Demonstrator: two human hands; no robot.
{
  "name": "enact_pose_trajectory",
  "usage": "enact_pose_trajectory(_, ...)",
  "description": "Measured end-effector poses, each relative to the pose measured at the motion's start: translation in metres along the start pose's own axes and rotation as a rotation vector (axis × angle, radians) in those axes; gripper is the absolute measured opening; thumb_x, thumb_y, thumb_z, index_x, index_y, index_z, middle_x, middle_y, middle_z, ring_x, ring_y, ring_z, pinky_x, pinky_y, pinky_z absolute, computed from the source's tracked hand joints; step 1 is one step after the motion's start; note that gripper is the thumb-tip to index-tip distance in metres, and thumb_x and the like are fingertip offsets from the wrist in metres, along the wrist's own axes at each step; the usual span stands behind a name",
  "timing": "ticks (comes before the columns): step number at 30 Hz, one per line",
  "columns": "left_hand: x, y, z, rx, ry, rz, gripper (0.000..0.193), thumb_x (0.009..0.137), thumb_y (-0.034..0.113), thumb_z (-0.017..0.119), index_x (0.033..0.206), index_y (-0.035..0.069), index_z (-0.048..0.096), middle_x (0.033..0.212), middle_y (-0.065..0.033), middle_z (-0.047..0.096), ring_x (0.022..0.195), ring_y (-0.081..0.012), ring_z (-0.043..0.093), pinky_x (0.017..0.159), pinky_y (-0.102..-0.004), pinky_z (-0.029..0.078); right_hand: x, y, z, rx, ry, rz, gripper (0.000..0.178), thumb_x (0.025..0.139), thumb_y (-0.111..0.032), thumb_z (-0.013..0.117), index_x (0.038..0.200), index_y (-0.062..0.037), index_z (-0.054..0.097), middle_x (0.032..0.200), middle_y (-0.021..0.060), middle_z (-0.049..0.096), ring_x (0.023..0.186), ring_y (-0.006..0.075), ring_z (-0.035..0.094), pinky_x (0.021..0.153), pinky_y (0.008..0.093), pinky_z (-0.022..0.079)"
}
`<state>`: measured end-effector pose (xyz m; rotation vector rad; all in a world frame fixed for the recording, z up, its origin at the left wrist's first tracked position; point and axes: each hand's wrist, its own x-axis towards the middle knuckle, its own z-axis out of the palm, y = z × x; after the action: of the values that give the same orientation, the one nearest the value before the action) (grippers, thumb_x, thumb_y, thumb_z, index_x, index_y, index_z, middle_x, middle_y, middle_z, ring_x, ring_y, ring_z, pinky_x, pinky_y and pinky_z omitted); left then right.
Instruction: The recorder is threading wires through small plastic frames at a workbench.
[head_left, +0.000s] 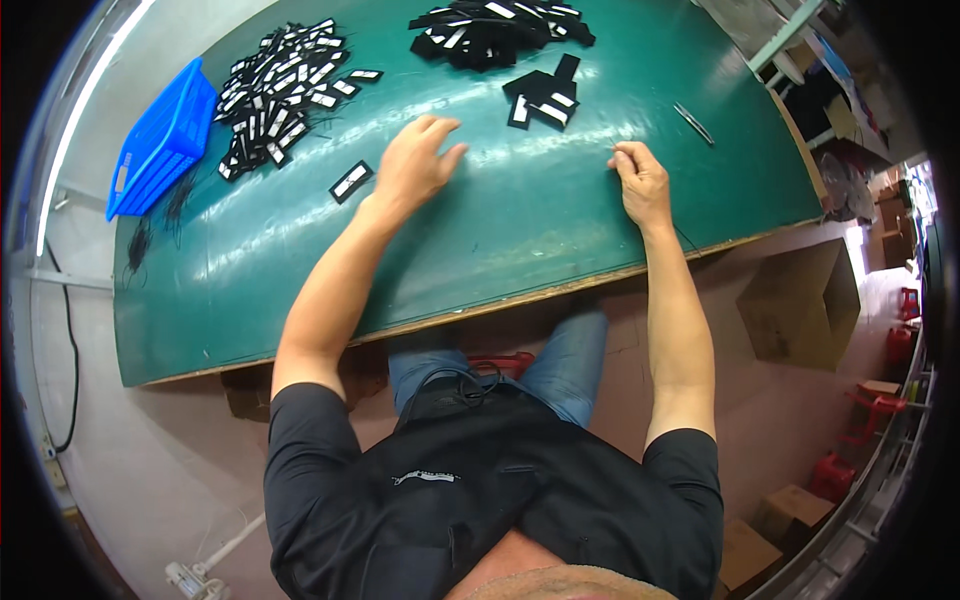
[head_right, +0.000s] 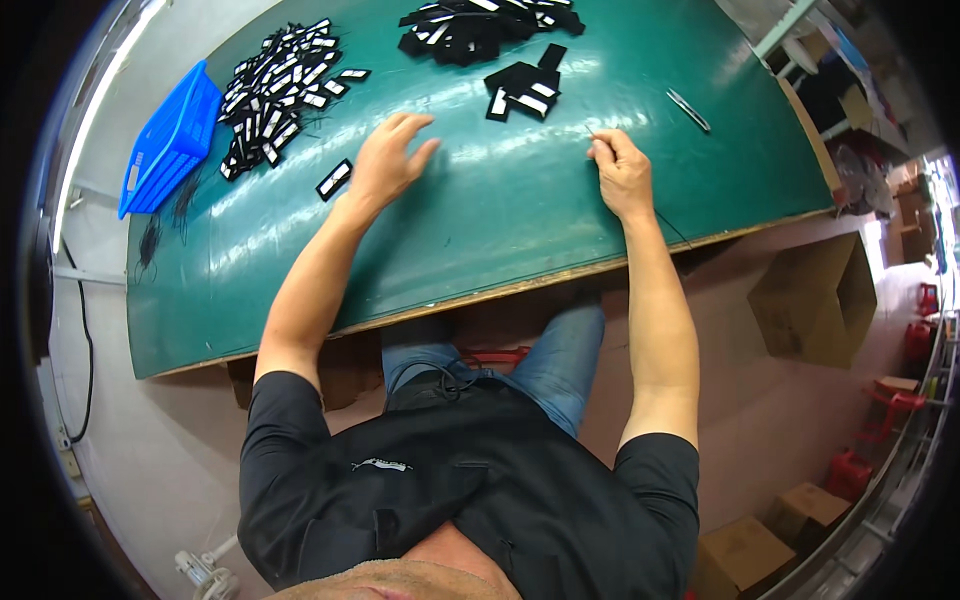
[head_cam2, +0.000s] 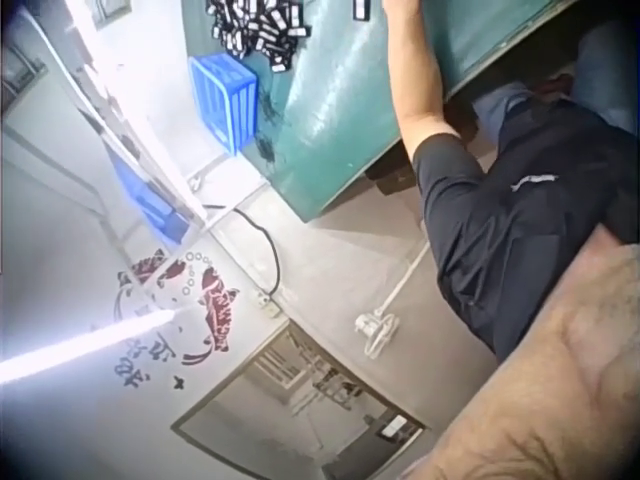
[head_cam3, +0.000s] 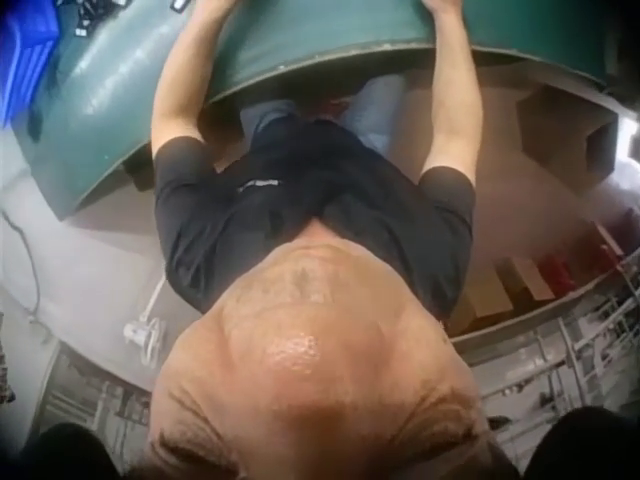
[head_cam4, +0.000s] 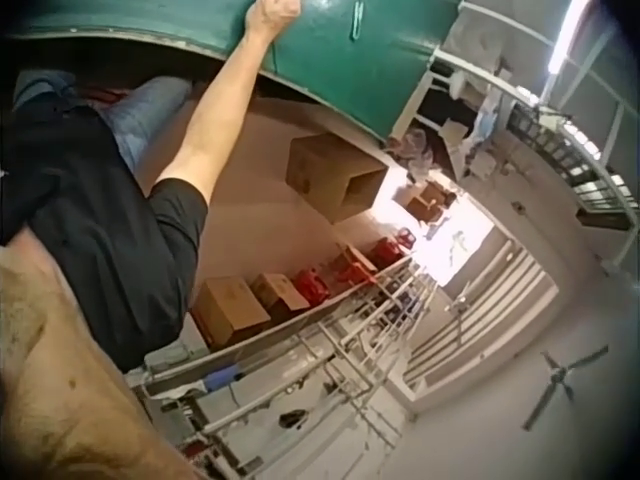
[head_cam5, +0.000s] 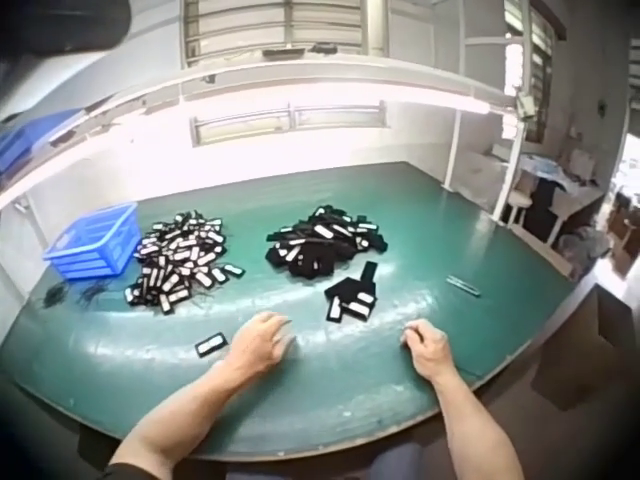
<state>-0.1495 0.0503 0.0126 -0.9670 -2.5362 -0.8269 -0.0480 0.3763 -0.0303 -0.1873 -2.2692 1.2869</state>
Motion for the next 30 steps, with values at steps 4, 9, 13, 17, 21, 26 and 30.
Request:
enact_pose_trajectory(4, 0.060, 0.015, 0.082, -0.030, -0.004, -0.203, 0.041, 0.083, 0.032, 0.074, 0.112, 0.004, 0.066, 0.106, -0.0153, 0.068, 0.099, -0.0340, 0.065, 0.086, -0.0423, 0.051, 0.000, -0.005, 0.003, 0.036, -0.002, 0.008, 0.010, 0.096, -0.012, 0.061, 0.100, -0.0049, 0.067, 0.082, 0.0030, 0.069, 0.074, 0.0101, 0.062, 0.069, 0.0253, 0.050)
enact_pose_trajectory(9, 0.077, 0.023, 0.109, 0.007, -0.005, -0.350, 0.045, 0.080, 0.036, 0.076, 0.110, 0.005, 0.067, 0.100, -0.0146, 0.070, 0.093, -0.0322, 0.067, 0.082, -0.0406, 0.052, 0.000, -0.002, -0.002, -0.028, -0.031, 0.004, 0.010, 0.096, -0.012, 0.061, 0.101, -0.0058, 0.068, 0.079, 0.0018, 0.069, 0.072, 0.0091, 0.061, 0.067, 0.0250, 0.049)
enact_pose_trajectory(13, 0.072, 0.017, 0.090, -0.062, -0.090, -0.437, 0.038, 0.082, 0.033, 0.075, 0.105, 0.004, 0.067, 0.100, -0.0147, 0.070, 0.094, -0.0316, 0.066, 0.082, -0.0402, 0.052, -0.001, -0.003, 0.001, 0.006, -0.026, -0.006, 0.011, 0.096, -0.012, 0.061, 0.101, -0.0053, 0.068, 0.079, 0.0017, 0.069, 0.072, 0.0085, 0.060, 0.066, 0.0244, 0.048)
enact_pose_trajectory(17, 0.025, 0.003, 0.048, -0.205, -0.149, -0.463, 0.031, 0.084, 0.027, 0.072, 0.101, 0.002, 0.066, 0.106, -0.0148, 0.069, 0.097, -0.0321, 0.066, 0.083, -0.0399, 0.051, 0.003, 0.004, 0.002, 0.066, 0.052, -0.013, 0.011, 0.096, -0.012, 0.060, 0.100, -0.0043, 0.068, 0.080, 0.0022, 0.069, 0.072, 0.0083, 0.060, 0.066, 0.0237, 0.048)
enact_pose_trajectory(21, -0.039, -0.013, -0.007, 0.040, -0.024, -0.310, 0.025, 0.087, 0.021, 0.069, 0.102, 0.001, 0.066, 0.111, -0.0154, 0.068, 0.099, -0.0329, 0.065, 0.085, -0.0397, 0.051, 0.002, 0.005, 0.001, 0.114, 0.104, -0.028, 0.012, 0.097, -0.011, 0.060, 0.101, -0.0035, 0.068, 0.081, 0.0024, 0.068, 0.074, 0.0082, 0.061, 0.068, 0.0233, 0.048)
enact_pose_trajectory(26, -0.099, -0.070, -0.053, 0.141, 0.188, -0.146, 0.023, 0.089, 0.019, 0.066, 0.102, 0.001, 0.066, 0.115, -0.0156, 0.067, 0.101, -0.0336, 0.065, 0.088, -0.0392, 0.050, -0.007, 0.000, 0.005, 0.030, 0.023, -0.036, 0.012, 0.097, -0.010, 0.059, 0.103, -0.0034, 0.067, 0.081, 0.0019, 0.067, 0.076, 0.0076, 0.061, 0.070, 0.0225, 0.048)
enact_pose_trajectory(30, -0.135, -0.110, -0.082, 0.069, 0.170, -0.367, 0.022, 0.089, 0.018, 0.066, 0.103, 0.001, 0.066, 0.118, -0.0163, 0.066, 0.105, -0.0335, 0.064, 0.090, -0.0390, 0.050, -0.010, 0.008, 0.001, 0.038, 0.016, -0.013, 0.012, 0.098, -0.010, 0.058, 0.102, -0.0026, 0.067, 0.084, 0.0019, 0.067, 0.078, 0.0083, 0.061, 0.072, 0.0230, 0.048)
